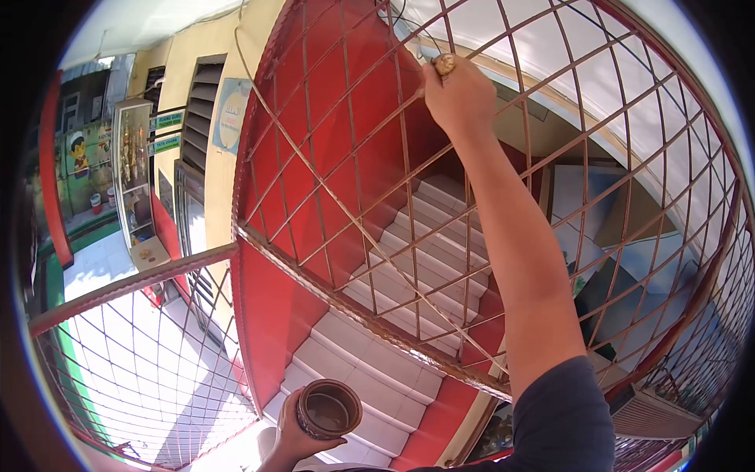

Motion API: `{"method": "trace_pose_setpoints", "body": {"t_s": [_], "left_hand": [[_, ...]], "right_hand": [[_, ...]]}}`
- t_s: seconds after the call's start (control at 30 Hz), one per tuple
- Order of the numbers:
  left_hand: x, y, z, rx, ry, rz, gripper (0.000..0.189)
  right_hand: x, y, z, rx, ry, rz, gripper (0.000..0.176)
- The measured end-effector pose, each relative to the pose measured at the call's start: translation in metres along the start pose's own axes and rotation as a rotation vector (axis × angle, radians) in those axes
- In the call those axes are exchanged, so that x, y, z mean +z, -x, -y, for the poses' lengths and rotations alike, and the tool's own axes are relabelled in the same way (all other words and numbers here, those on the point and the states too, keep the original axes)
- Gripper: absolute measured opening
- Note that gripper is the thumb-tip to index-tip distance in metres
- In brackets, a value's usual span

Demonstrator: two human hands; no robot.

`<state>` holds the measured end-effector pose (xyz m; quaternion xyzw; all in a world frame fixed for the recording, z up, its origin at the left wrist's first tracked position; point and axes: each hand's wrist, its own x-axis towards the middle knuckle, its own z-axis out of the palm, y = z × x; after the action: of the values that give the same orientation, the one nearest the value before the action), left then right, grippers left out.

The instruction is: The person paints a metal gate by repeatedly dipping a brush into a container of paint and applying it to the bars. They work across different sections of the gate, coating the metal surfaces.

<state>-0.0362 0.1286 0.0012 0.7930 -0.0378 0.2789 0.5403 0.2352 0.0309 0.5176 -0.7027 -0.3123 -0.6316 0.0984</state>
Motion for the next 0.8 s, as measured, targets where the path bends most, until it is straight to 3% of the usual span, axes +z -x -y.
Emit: {"method": "trace_pose_setpoints", "body": {"t_s": [0.03,0.1,0.2,0.23,0.3,0.37,0.43,0.5,0.67,0.8], "left_hand": [[-0.001,0.001,-0.001,-0.008,0.011,-0.002,0.125],[-0.002,0.002,-0.001,-0.023,0.013,0.007,0.124],[0.001,0.003,0.000,-0.028,-0.009,0.031,0.126],[0.003,0.004,0.003,-0.022,-0.015,0.032,0.128],[0.006,0.000,0.007,-0.015,0.011,0.020,0.131],[0.005,0.002,0.001,-0.034,0.083,0.018,0.131],[0.003,0.000,0.001,-0.030,0.042,0.058,0.133],[0.006,0.003,0.005,-0.014,-0.050,0.053,0.133],[0.015,0.000,0.008,-0.022,-0.012,0.029,0.132],[0.021,-0.002,0.005,-0.031,0.001,0.044,0.131]], "right_hand": [[-0.010,-0.008,-0.004,-0.151,0.055,-0.194,0.017],[-0.015,0.001,0.003,-0.287,0.187,-0.229,0.008],[0.010,0.044,0.010,-0.689,0.114,0.081,0.011],[0.014,0.056,0.016,-0.708,-0.012,0.145,0.008],[-0.002,0.064,0.024,-0.409,-0.225,0.220,0.008],[-0.019,0.042,0.010,-0.260,-0.298,-0.029,0.014],[-0.051,0.012,-0.010,0.057,-0.283,0.049,0.018],[-0.071,-0.010,-0.038,0.105,-0.279,0.081,0.022],[-0.070,-0.048,-0.086,-0.051,-0.323,0.325,0.023],[-0.083,-0.046,-0.041,-0.228,-0.104,0.363,0.021]]}}
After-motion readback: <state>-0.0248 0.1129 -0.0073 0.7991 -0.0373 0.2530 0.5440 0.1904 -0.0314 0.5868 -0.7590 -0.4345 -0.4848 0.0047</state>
